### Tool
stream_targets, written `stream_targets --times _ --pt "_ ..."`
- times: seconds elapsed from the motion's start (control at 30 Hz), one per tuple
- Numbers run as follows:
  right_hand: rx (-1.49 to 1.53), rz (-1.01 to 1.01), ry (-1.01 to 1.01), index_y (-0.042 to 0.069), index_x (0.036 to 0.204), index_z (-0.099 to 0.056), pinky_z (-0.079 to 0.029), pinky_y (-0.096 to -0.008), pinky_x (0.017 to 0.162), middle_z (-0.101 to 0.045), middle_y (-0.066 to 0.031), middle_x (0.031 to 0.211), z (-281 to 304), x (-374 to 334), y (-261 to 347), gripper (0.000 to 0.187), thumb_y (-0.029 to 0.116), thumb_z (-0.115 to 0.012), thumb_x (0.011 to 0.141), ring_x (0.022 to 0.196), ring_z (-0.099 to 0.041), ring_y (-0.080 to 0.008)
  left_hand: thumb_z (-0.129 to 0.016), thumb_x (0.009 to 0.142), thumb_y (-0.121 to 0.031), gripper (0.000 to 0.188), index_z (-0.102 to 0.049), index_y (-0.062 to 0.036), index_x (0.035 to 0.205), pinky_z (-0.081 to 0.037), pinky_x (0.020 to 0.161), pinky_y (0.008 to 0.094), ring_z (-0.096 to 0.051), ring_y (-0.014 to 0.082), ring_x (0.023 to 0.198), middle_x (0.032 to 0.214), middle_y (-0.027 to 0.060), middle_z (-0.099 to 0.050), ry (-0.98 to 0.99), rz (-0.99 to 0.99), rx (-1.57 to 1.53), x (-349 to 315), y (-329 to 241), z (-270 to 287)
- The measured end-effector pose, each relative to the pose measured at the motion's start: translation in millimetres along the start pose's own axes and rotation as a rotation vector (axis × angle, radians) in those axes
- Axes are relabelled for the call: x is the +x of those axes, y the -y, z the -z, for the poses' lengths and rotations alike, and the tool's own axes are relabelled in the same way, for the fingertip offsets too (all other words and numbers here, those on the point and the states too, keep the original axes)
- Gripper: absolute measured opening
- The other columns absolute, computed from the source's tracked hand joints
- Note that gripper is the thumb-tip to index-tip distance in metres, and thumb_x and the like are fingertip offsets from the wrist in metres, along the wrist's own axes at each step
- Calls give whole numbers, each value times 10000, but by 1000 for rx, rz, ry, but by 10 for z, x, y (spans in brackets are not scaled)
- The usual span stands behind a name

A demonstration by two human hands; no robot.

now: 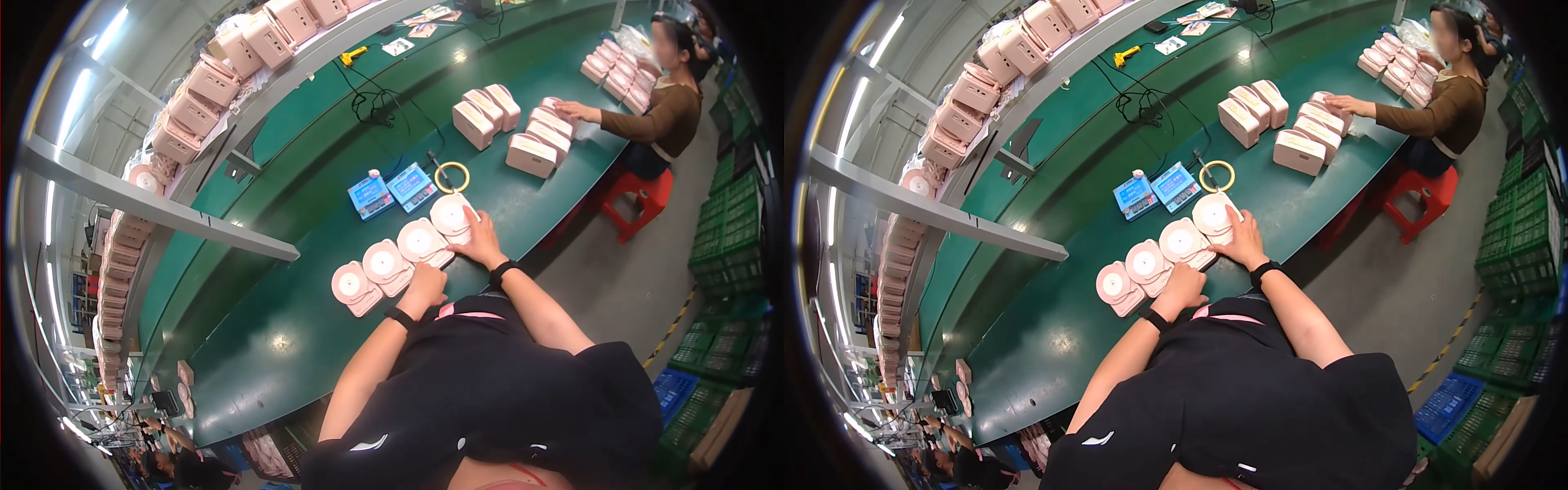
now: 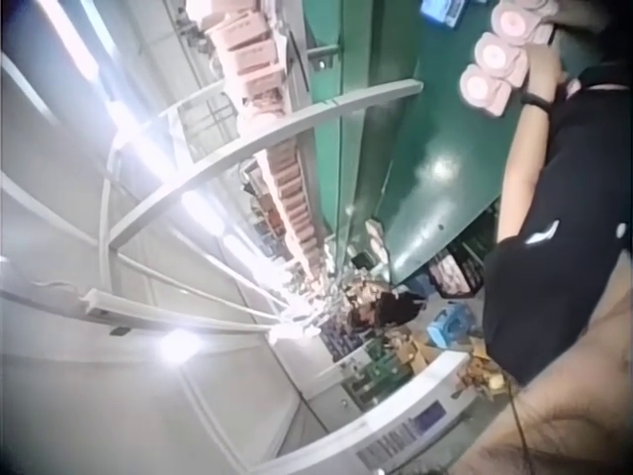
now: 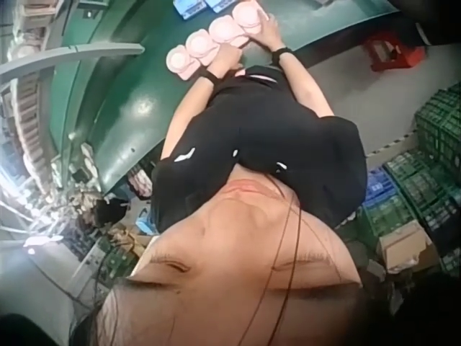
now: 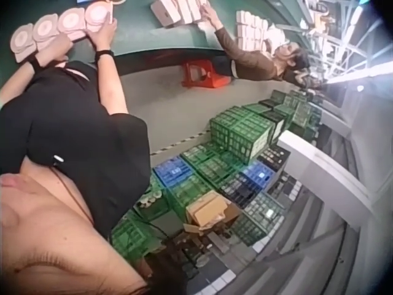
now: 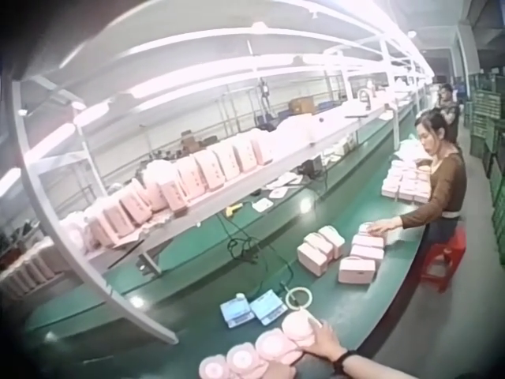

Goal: The person picks up a pink base, presses a white cover onto it, and sets the assembled unit on the table, repeating this process for several units.

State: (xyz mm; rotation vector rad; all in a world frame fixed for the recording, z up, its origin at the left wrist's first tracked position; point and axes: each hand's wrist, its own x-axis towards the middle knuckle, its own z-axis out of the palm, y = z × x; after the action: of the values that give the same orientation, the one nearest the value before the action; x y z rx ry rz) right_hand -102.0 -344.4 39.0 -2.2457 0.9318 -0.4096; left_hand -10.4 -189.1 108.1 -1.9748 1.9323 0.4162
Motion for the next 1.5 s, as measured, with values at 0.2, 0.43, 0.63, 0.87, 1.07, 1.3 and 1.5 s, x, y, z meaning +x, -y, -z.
stream_targets --times 0.2,0.43,0.63,0.87,1.07,1.3,1.5 --pt "32 16 24 129 1403 -306 -401 -457 969 -379 -241 1280 24 9 -139 1039 388 -841 551 1167 -417 -419 -737 678 -448 333 -715 -129 771 -462 692 341 -669 218 738 732 51 -682 25 19 42 22 -40 15" --pt "94 -10 -18 145 1411 -298 -386 -450 995 -385 -247 1270 316 11 -512 1026 335 -821 549 1161 -423 -421 -720 702 -451 315 -714 -144 771 -460 675 330 -670 202 733 738 34 -685 13 22 48 31 -22 21" --pt "-106 -52 -231 136 1392 -345 -367 -456 1012 -395 -241 1254 482 -116 -705 995 303 -819 533 1174 -411 -410 -709 717 -434 280 -711 -156 750 -460 654 326 -671 194 721 725 27 -681 -9 29 57 84 -17 -38" --pt "-3 -160 -270 125 1351 -418 -358 -463 1010 -370 -241 1284 430 -60 -706 925 251 -819 527 1207 -377 -399 -676 736 -438 326 -699 -115 697 -452 662 368 -658 240 679 673 66 -662 -39 -22 70 106 -16 -95" --pt "541 -228 -339 102 1328 -435 -408 -387 942 -506 -150 1214 452 312 -1266 817 242 -792 607 1095 -498 -289 -672 740 -428 315 -696 -118 697 -453 648 365 -657 233 673 660 61 -656 -36 -44 80 126 -20 -68" --pt "1380 -519 -285 86 1266 -482 -466 -316 840 -590 -89 1136 779 709 -1371 595 331 -695 768 1008 -575 -198 -671 739 -417 304 -692 -118 687 -456 639 363 -654 231 663 651 60 -652 -66 -18 62 114 15 -112" --pt "1456 -616 -274 37 1254 -475 -488 -307 839 -577 -108 1169 1013 936 -1488 579 363 -666 816 1029 -581 -216 -671 731 -394 297 -685 -105 668 -460 635 369 -653 242 664 643 73 -648 -97 -19 18 114 35 -131"
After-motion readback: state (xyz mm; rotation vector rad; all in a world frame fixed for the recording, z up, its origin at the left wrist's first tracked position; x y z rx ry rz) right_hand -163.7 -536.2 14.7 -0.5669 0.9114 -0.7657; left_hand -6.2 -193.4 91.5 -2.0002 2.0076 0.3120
